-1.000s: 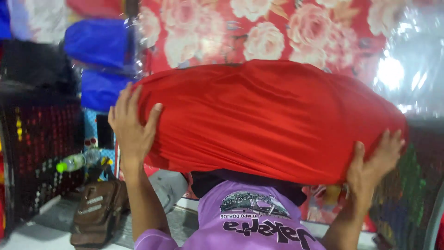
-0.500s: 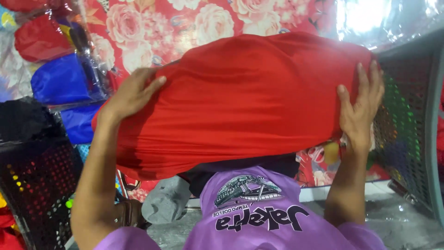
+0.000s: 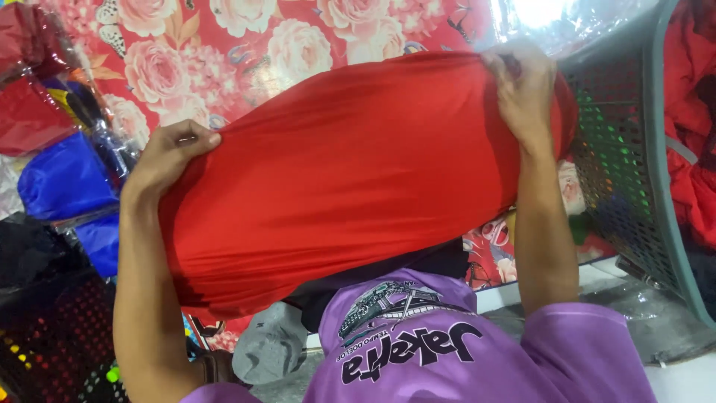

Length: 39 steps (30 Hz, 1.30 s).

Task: Fitting a red fabric cover onto a black motorcycle seat and smoothing it with a sponge.

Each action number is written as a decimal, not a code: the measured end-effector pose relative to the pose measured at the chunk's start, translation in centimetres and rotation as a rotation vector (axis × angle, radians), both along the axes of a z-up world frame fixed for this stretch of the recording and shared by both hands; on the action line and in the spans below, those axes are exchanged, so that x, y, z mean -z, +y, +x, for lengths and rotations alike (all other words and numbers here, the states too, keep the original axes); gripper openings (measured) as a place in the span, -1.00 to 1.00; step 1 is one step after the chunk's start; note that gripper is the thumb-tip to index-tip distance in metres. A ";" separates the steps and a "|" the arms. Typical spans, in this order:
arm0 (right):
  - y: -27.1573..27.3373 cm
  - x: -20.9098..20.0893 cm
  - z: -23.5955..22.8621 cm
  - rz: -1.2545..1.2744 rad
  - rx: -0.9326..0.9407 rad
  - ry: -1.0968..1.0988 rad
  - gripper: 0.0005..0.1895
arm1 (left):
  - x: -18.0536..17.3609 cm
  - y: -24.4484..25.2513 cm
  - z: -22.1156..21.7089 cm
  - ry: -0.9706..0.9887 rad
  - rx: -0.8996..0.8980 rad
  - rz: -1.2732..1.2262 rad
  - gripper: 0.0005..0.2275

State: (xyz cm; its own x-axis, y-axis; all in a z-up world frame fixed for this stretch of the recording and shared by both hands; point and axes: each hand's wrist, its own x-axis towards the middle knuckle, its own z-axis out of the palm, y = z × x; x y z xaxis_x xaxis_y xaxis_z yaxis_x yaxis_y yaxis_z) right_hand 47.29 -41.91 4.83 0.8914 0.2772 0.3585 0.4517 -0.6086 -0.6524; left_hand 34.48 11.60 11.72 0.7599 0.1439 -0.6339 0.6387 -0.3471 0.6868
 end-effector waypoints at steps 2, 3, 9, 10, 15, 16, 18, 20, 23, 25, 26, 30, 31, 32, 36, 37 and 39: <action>0.2 -0.1 -0.2 0.018 0.052 -0.039 -0.69 | -0.2 0.0 -0.1 0.030 0.009 0.027 -0.88; 0.1 -0.4 -0.5 0.028 0.086 -0.093 -0.62 | 0.2 0.1 0.0 0.023 -0.001 0.027 -0.89; -1.9 -3.5 -5.8 0.022 0.241 -0.083 -0.70 | 1.6 1.4 -0.2 0.043 0.115 0.137 -0.93; -2.2 -4.2 -7.2 0.010 0.266 -0.067 -0.76 | 1.7 1.7 -0.4 0.045 0.136 0.179 -0.89; -7.0 2.8 -17.5 0.101 0.684 0.122 -0.79 | 2.6 3.0 -1.1 -0.027 0.210 0.202 -0.91; -7.9 4.8 -20.3 0.196 0.817 0.218 -0.83 | 2.6 3.3 -1.2 -0.045 0.233 0.246 -0.89; -8.2 6.3 -25.2 0.086 0.842 0.254 -0.83 | 2.9 3.8 -1.5 -0.056 0.255 0.258 -0.89; -8.1 7.6 -28.0 -0.009 0.849 0.269 -0.82 | 3.1 4.4 -1.4 -0.092 0.259 0.278 -0.88; -7.8 9.7 -31.2 -0.097 0.824 0.338 -0.72 | 3.0 4.8 -1.5 -0.126 0.331 0.359 -0.87; -7.6 11.6 -32.2 -0.338 0.787 0.386 -0.42 | 2.5 4.5 -1.6 -0.088 0.292 0.374 -0.88; -7.3 12.0 -32.0 -0.336 0.793 0.382 -0.42 | 2.4 4.3 -1.6 -0.094 0.296 0.374 -0.88; -7.0 13.9 -31.2 -0.479 0.828 0.832 0.03 | 1.9 3.9 -1.7 -0.087 0.287 0.395 -0.85; -7.1 14.4 -31.0 -0.554 0.789 0.831 0.02 | 1.7 4.0 -1.9 -0.090 0.287 0.400 -0.85; -6.9 14.0 -30.8 -0.552 0.780 0.826 0.02 | 1.4 4.0 -2.1 -0.092 0.278 0.406 -0.85; -7.4 14.1 -30.6 -0.570 0.790 0.794 0.03 | 0.3 2.9 -2.1 -0.069 0.286 0.413 -0.83; -7.8 14.6 -30.5 -0.625 0.788 0.736 0.00 | 0.0 2.5 -1.8 -0.052 0.286 0.427 -0.82; -8.4 14.5 -30.9 -0.625 0.813 0.693 -0.05 | 0.3 2.6 -1.9 -0.046 0.265 0.412 -0.82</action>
State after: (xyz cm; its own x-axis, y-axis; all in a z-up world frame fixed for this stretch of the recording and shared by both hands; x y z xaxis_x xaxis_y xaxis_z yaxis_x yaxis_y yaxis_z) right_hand 16.37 -50.35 -9.67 0.8336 -0.4916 -0.2519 -0.5277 -0.8435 -0.1003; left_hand 32.54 14.24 11.39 0.8303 0.1732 -0.5298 0.4635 -0.7424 0.4838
